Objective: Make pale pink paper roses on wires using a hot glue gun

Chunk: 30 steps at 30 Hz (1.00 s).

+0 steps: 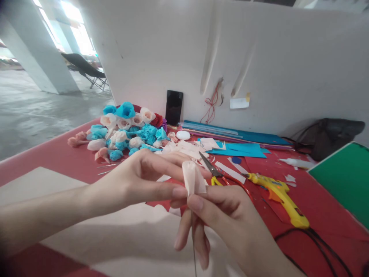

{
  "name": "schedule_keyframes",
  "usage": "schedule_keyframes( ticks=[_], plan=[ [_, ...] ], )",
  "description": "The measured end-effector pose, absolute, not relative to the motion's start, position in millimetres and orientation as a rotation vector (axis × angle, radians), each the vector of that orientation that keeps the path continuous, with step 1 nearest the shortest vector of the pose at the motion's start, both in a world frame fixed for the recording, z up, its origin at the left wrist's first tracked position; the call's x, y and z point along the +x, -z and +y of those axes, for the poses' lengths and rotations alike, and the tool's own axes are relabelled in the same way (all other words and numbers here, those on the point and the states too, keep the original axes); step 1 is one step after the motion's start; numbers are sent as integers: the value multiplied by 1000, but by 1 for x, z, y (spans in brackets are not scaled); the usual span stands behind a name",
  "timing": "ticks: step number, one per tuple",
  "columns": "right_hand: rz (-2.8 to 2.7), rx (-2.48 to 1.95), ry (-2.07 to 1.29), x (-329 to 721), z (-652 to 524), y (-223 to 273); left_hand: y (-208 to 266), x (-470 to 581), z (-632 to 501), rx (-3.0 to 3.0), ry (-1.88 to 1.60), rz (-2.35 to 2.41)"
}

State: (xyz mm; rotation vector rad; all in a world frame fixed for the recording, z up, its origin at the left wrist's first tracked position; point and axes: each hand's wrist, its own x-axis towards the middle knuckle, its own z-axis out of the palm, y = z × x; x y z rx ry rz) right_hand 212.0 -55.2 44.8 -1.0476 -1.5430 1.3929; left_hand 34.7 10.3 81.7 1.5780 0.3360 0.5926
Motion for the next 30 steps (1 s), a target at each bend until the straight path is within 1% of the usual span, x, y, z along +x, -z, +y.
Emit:
schedule_keyframes(
  ticks=[3,8,18,30],
  plan=[
    [-1401,-936,-1618,211,-56,-45,-77,36,10,1530,-605,352],
    [-1272,-854,-1693,208,-57,-46,-73,39,9,1493,-593,339],
    [-1349,-836,-1610,212,-56,-43,-70,41,7,1430,-608,339],
    [-1527,-964,-1312,212,-60,-46,-73,43,5,1570,-690,297]
  ],
)
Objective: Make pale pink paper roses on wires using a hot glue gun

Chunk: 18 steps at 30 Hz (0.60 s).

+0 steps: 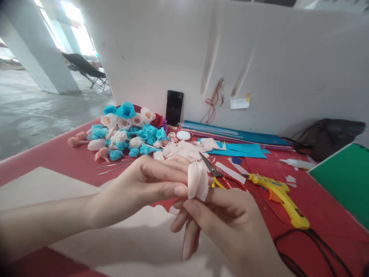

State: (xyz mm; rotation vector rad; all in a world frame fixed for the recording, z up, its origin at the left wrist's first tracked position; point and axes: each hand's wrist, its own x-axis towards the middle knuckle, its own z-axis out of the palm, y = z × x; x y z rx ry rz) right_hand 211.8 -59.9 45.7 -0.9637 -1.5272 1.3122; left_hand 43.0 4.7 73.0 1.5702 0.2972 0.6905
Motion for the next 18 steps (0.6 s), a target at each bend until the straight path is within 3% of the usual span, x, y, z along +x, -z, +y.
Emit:
schedule_keyframes(
  ticks=[18],
  plan=[
    [-1752,-1218,-896,209,-59,-53,-69,48,1,1335,-699,243]
  ],
)
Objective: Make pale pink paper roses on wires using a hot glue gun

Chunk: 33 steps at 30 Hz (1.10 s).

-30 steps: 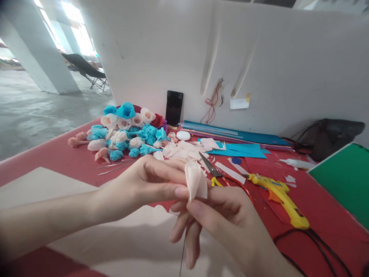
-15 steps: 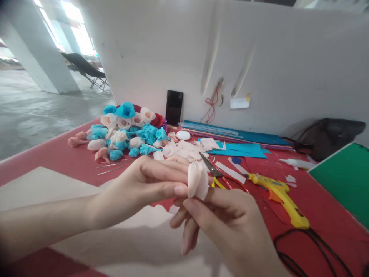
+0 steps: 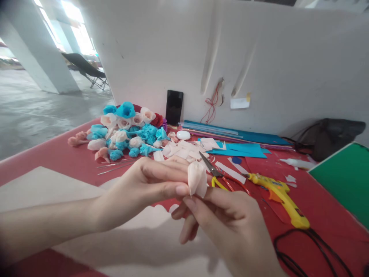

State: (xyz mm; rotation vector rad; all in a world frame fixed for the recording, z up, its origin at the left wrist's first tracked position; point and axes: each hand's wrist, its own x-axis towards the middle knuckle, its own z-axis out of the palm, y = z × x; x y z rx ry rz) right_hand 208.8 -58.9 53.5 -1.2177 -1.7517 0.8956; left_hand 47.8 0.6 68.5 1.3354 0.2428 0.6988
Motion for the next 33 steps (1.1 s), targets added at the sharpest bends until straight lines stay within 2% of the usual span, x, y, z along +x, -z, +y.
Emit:
schedule_keyframes(
  ticks=[9,16,27,33],
  plan=[
    [-1702,-1224,-948,208,-59,-54,-66,48,2,1361,-704,297],
    [-1691,-1228,-856,210,-61,-52,-65,47,-1,1376,-640,250],
    [-1686,-1197,-693,203,-61,-51,-59,47,2,1492,-758,237],
    [-1672,-1248,-844,204,-62,-54,-59,49,2,1373,-733,246]
  ],
)
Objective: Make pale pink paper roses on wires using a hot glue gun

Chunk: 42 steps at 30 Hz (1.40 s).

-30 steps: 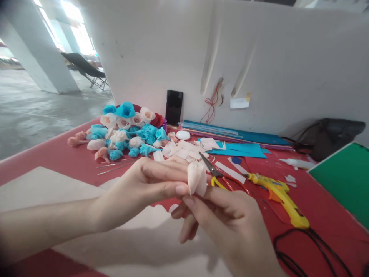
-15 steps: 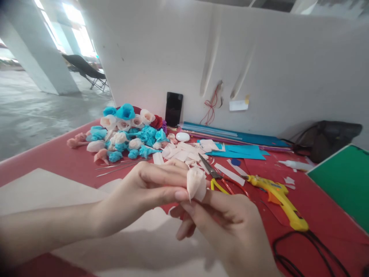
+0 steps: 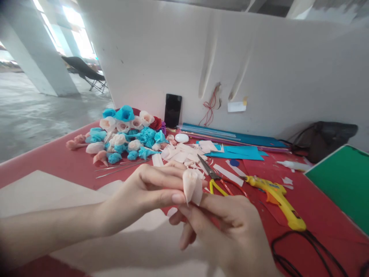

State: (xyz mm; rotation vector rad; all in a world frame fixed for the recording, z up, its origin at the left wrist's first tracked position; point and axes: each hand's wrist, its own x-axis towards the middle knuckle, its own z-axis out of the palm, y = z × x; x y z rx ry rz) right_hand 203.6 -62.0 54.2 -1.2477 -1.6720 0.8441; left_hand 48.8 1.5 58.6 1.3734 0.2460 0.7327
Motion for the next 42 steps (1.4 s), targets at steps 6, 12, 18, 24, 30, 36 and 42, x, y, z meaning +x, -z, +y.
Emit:
schedule_keyframes(
  ticks=[6,12,18,24,30,36,42],
  plan=[
    [-1756,-1259,-1086,209,-61,-60,-62,47,4,1433,-790,358],
    [-1628,-1374,-1295,207,-63,-68,-64,42,18,1639,-729,295],
    [-1641,-1371,-1470,207,-59,-67,-65,35,26,1843,-589,208],
    [-1601,-1318,-1652,209,-54,-63,-68,31,26,1938,-433,346],
    [-1680,-1414,-1673,215,-51,-64,-68,33,22,2109,-429,350],
    [-1771,-1339,-1749,222,-47,-50,-65,34,17,2279,-498,292],
    [-1745,-1252,-1863,221,-42,-49,-55,33,18,2422,-628,63]
  ],
)
